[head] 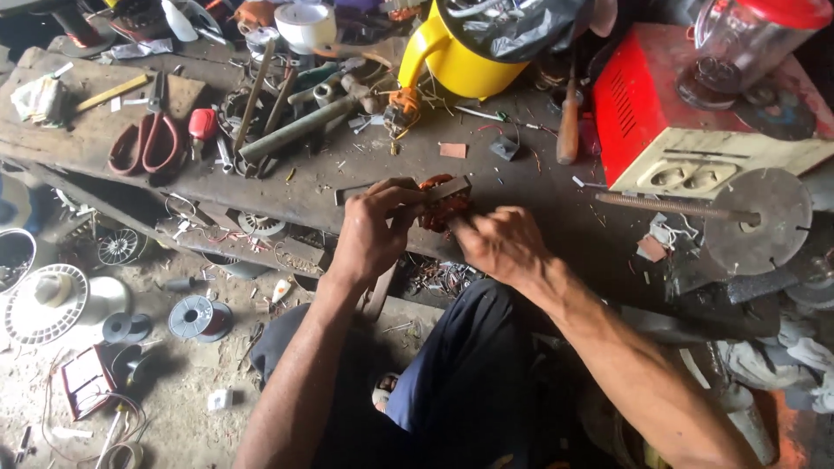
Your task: Winding or repairing a motor stator by tucking copper wires into slots using a small tool.
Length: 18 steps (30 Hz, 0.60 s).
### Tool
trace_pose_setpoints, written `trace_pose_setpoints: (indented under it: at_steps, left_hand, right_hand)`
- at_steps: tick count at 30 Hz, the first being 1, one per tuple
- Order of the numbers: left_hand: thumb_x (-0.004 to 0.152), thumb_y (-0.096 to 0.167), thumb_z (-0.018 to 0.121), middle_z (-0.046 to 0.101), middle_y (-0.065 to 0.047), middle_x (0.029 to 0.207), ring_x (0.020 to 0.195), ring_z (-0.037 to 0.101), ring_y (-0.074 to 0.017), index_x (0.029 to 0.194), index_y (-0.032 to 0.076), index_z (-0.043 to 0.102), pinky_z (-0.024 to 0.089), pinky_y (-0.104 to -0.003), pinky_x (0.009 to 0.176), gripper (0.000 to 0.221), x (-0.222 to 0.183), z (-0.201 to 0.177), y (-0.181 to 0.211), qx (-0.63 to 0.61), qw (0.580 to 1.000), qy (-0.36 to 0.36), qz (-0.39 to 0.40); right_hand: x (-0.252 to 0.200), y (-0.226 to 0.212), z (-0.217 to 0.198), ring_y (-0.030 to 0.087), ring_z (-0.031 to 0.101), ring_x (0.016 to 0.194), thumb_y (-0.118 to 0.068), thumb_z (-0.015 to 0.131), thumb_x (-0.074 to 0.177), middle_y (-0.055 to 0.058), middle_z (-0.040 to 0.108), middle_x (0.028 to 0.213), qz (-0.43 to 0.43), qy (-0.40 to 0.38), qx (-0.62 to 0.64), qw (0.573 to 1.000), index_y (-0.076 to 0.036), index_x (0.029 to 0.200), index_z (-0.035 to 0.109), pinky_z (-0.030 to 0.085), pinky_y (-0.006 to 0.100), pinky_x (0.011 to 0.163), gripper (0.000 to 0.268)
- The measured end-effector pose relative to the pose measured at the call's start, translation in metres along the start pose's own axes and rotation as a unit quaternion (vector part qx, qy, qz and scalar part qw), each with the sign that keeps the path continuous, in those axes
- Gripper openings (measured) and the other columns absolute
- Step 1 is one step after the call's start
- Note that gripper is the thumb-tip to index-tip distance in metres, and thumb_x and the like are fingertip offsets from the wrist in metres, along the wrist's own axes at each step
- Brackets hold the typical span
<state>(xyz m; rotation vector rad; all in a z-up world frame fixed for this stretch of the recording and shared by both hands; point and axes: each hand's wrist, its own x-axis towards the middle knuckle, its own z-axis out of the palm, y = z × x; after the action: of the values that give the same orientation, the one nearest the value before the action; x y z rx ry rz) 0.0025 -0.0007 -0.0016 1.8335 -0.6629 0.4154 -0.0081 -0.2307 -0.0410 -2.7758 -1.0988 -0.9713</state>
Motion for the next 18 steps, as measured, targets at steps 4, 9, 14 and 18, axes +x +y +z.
trace_pose_setpoints:
  at_steps: [4, 9, 14, 18]
  left_hand:
    - [0.089, 0.001, 0.074, 0.075, -0.02, 0.097, 0.091, 0.073, -0.0396, 0.099, 0.003, 0.078, 0.061, -0.042, 0.076, 0.011, -0.001, 0.0, -0.001, -0.005, 1.0, 0.0, -0.003]
    - [0.088, 0.0, 0.074, 0.074, -0.019, 0.094, 0.09, 0.073, -0.0399, 0.097, 0.002, 0.078, 0.062, -0.042, 0.074, 0.009, 0.0, 0.0, -0.001, -0.008, 1.0, 0.003, 0.004]
    - [0.088, 0.0, 0.074, 0.074, -0.018, 0.092, 0.088, 0.073, -0.0395, 0.095, 0.002, 0.078, 0.061, -0.043, 0.076, 0.008, 0.001, 0.0, 0.001, 0.003, 1.0, 0.006, 0.01]
    - [0.087, -0.001, 0.074, 0.074, -0.018, 0.094, 0.09, 0.073, -0.0395, 0.096, 0.002, 0.077, 0.06, -0.043, 0.079, 0.01, 0.001, 0.0, 0.001, 0.0, 1.0, 0.005, 0.009]
  right_hand:
    - [-0.008, 0.008, 0.023, 0.02, 0.071, 0.053, -0.016, 0.061, 0.085, 0.001, 0.065, 0.054, 0.013, -0.029, 0.022, 0.999, -0.018, 0.078, 0.073, 0.057, 0.035, 0.056, 0.014]
    - [-0.021, 0.017, 0.033, 0.023, 0.071, 0.052, -0.016, 0.062, 0.081, 0.005, 0.065, 0.052, 0.013, -0.083, 0.014, 0.996, -0.014, 0.067, 0.071, 0.056, 0.036, 0.054, 0.017]
    - [-0.036, 0.013, 0.048, 0.028, 0.069, 0.053, -0.021, 0.07, 0.072, 0.008, 0.063, 0.056, 0.003, -0.073, 0.011, 0.997, -0.013, 0.069, 0.073, 0.054, 0.041, 0.055, 0.009]
    - [-0.041, 0.01, 0.061, 0.026, 0.072, 0.059, -0.025, 0.066, 0.077, 0.008, 0.067, 0.063, 0.045, -0.113, -0.002, 0.993, -0.012, 0.072, 0.074, 0.054, 0.039, 0.064, 0.016]
